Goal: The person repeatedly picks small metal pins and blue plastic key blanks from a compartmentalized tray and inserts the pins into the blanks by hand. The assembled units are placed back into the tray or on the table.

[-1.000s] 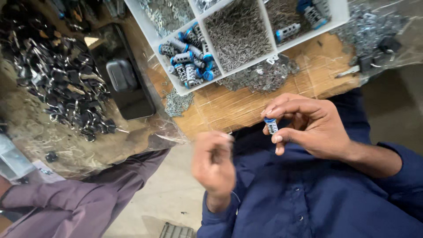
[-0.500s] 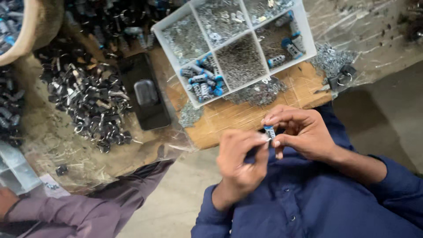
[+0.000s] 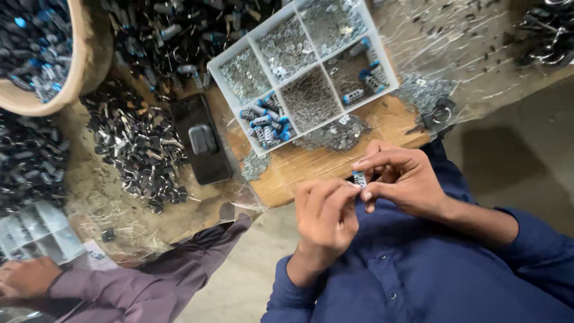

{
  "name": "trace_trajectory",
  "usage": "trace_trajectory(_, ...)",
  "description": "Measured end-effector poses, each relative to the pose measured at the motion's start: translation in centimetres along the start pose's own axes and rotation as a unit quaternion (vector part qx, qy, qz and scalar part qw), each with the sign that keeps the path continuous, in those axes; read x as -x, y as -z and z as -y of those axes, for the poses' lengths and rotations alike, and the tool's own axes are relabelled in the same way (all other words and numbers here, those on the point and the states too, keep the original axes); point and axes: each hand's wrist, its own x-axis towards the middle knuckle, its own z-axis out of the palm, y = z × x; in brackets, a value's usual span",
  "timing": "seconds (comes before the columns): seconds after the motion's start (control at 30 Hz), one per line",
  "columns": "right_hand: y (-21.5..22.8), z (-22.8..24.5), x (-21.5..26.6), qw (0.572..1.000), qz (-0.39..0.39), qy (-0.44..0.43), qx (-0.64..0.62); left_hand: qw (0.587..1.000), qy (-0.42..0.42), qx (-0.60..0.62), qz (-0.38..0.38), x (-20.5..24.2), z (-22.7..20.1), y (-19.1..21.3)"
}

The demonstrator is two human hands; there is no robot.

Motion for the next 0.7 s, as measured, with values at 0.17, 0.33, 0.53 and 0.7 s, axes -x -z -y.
trace_trajectory(0.17, 1.0, 1.2, 0.5, 1.000, 0.014, 0.008, -0.010, 0.999, 0.022, 0.029, 0.009, -0.2, -1.2, -1.3)
trace_trajectory(0.33, 1.9, 1.6, 0.8, 0.998, 0.013, -0.005, -0.055, 1.000, 0.003, -0.007, 0.001, -0.9, -2.3, -2.7)
trace_trajectory(0.53, 3.0, 1.6, 0.5, 0.999, 0.041, 0.008, -0.029, 0.988, 0.052, 0.076, 0.127, -2.0, -1.3, -1.2)
trace_trajectory(0.7, 6.4, 3.4, 2.1, 0.995, 0.058, -0.077, -0.024, 0.953, 0.171, 0.202, 0.148, -2.8, -0.6, -4.7)
